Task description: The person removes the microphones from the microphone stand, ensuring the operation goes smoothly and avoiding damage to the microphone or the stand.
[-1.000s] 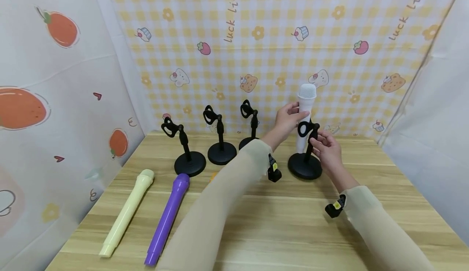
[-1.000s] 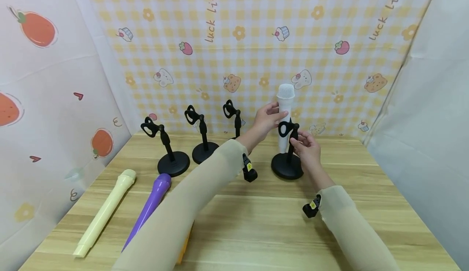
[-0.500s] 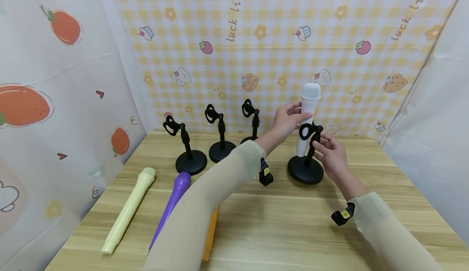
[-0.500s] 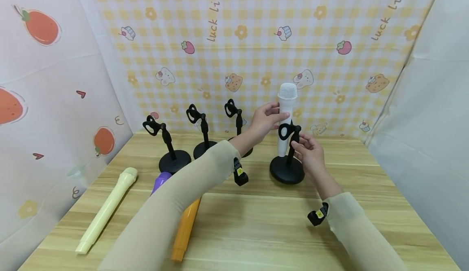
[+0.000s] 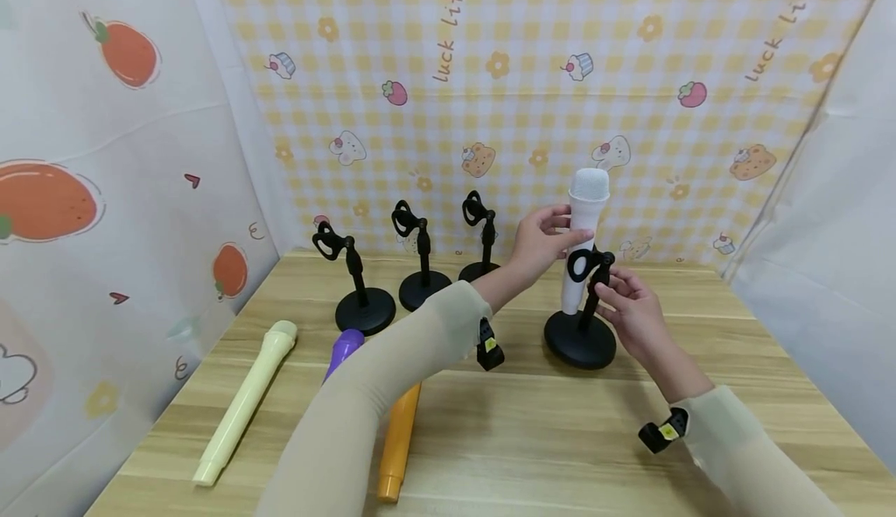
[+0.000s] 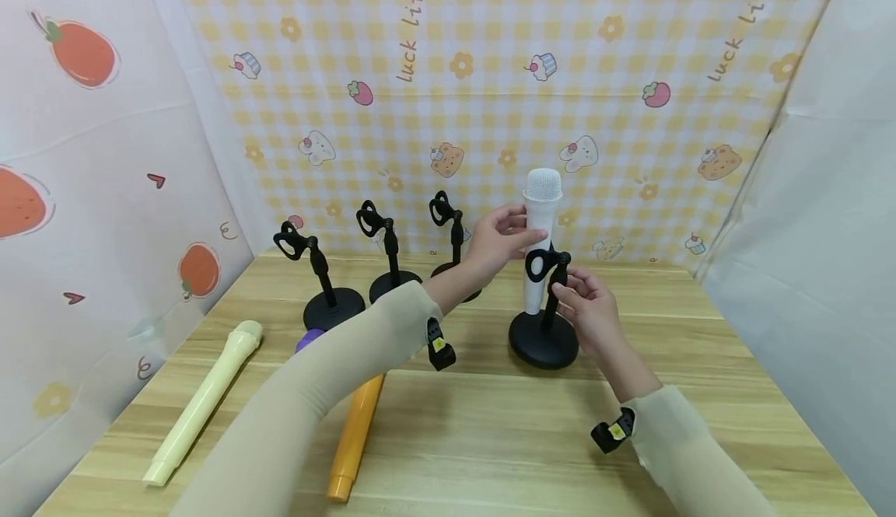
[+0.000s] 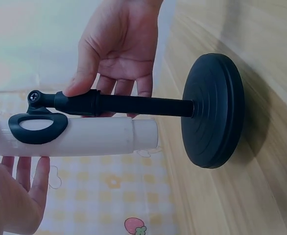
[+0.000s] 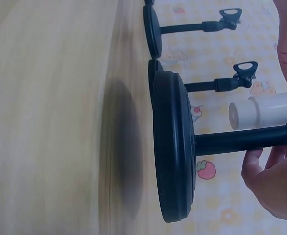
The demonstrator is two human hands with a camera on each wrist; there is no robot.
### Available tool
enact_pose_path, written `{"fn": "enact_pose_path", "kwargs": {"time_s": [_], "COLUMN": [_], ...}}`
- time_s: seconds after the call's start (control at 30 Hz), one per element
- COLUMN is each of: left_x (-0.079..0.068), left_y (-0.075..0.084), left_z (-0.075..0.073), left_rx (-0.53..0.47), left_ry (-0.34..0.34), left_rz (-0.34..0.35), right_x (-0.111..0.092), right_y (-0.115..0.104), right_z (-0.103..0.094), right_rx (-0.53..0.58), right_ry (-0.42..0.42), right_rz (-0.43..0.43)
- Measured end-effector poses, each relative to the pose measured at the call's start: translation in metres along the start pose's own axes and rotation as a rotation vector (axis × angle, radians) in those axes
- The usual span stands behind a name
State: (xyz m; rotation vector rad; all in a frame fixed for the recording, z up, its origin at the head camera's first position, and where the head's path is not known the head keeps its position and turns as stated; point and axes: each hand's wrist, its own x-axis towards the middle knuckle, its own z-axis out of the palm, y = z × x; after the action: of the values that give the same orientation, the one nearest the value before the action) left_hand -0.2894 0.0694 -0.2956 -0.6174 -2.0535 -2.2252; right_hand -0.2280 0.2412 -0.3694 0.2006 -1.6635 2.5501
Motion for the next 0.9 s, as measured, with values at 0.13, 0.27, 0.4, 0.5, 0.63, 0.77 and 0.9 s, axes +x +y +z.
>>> {"fn": "enact_pose_path", "kwargs": {"time_s": [0.13, 0.27, 0.4, 0.5, 0.63, 0.77, 0.9], "left_x": [-0.008, -0.018, -0.026, -0.031, -0.036, -0.042, -0.048], "left_y": [0.002, 0.005, 0.006, 0.006, 0.003, 0.004, 0.006], "left_z": [-0.003, -0.004, -0.004, -0.005, -0.006, -0.006, -0.005], "left_rx": [-0.001, 0.001, 0.005, -0.001, -0.016, -0.013, -0.003], "left_ry": [-0.008, -0.013, -0.013, -0.021, -0.028, -0.023, -0.020], "left_rz": [-0.009, -0.019, -0.015, 0.001, 0.007, 0.006, 0.013], "right_x": [-0.007, -0.014, -0.020, -0.025, -0.030, -0.033, -0.037], "right_y": [0.001, 0.002, 0.004, 0.005, 0.006, 0.008, 0.008], "right_z": [0.001, 0.001, 0.000, 0.000, 0.000, -0.001, -0.002], "right_rx": [-0.018, -0.036, -0.027, -0.030, -0.048, -0.048, -0.032], "right_ry": [-0.008, -0.026, -0.044, -0.046, -0.059, -0.071, -0.075], "right_rz": [0.004, 0.000, 0.010, 0.030, 0.039, 0.029, 0.020]}}
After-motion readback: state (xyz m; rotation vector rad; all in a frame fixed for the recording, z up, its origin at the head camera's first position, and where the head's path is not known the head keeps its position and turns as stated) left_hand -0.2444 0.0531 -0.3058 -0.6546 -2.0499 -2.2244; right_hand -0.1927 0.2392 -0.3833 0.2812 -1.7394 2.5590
